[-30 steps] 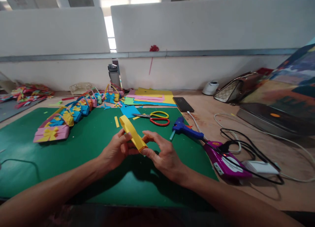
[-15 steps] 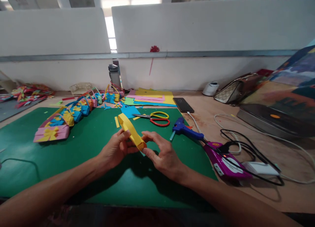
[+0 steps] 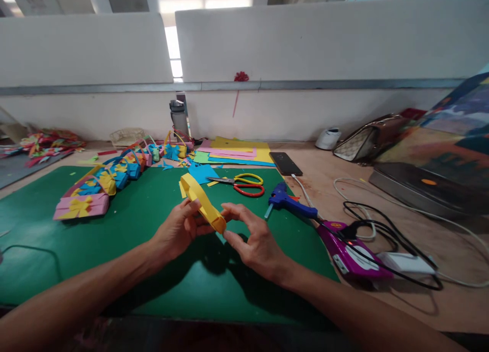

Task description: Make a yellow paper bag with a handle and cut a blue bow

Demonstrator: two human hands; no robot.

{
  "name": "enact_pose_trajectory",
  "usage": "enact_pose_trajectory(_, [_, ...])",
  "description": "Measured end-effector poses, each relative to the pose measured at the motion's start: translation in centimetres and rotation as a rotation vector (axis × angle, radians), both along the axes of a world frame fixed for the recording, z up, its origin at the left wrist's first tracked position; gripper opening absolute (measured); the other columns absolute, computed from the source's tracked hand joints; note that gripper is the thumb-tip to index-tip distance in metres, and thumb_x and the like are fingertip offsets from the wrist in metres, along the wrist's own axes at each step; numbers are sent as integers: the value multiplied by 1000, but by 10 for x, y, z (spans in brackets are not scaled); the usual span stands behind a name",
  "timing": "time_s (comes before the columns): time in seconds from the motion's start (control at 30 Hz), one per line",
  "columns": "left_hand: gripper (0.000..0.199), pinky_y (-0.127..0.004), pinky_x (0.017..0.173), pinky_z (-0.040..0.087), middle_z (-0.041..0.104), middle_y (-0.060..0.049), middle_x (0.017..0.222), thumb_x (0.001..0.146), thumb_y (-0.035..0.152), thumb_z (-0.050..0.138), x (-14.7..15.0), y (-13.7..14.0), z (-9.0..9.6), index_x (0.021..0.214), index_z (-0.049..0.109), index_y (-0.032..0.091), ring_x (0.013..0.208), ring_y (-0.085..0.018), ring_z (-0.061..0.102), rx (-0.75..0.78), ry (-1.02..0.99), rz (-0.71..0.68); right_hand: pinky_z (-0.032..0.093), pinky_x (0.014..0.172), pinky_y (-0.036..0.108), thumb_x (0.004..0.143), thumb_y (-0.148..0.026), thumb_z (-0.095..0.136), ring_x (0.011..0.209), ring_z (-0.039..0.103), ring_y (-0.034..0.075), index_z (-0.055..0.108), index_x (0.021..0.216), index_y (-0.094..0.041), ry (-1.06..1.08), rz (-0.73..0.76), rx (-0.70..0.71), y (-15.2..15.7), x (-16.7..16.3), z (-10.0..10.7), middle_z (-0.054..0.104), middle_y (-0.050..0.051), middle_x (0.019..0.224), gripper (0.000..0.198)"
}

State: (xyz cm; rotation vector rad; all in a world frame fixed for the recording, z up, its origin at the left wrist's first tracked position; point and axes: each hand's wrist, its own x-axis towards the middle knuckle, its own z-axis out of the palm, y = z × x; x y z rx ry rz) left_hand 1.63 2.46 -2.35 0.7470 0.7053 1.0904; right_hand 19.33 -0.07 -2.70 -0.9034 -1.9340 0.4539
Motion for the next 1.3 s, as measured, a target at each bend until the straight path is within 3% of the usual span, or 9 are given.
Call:
enact_pose_trajectory(0.27, [13,-36,67,58,69,-10,84,81,19,56,1,-1,0,92,54,14,77,-24,70,-14,-15,25,49,88,37,75,-4,54,93,62,18,50,118,-23,0,9,-64,1,0,0,64,4,101,48])
enact_pose_trajectory(0.47, [21,-38,72,58,69,-12,88,76,21,63,2,-2,2,93,55,14,83,-27,69,-2,-15,10,50,87,36,75,-10,59,90,63,18,52,118,-22,36,-10,-137,2,0,1,65,4,98,45])
enact_pose_trajectory(0.7, [22,-36,66,58,69,-9,87,76,23,65,3,-2,0,94,55,14,74,-23,69,-3,-17,16,49,87,36,75,-6,55,91,63,17,52,117,-21,31,-17,-136,2,-1,-1,65,4,98,44])
enact_pose_trajectory(0.97, [24,-32,65,57,68,-10,90,75,25,66,4,-4,-4,94,56,14,73,-20,68,-4,15,-13,49,84,37,82,-23,59,89,62,18,55,114,-21,58,-27,-155,1,-2,3,65,4,95,32])
enact_pose_trajectory(1.3, [27,-32,64,56,67,-8,91,73,26,68,5,-5,-4,94,55,15,73,-19,66,-6,29,-23,49,84,37,82,-22,58,90,62,19,55,114,-20,77,-2,-188,1,-2,2,65,4,96,32])
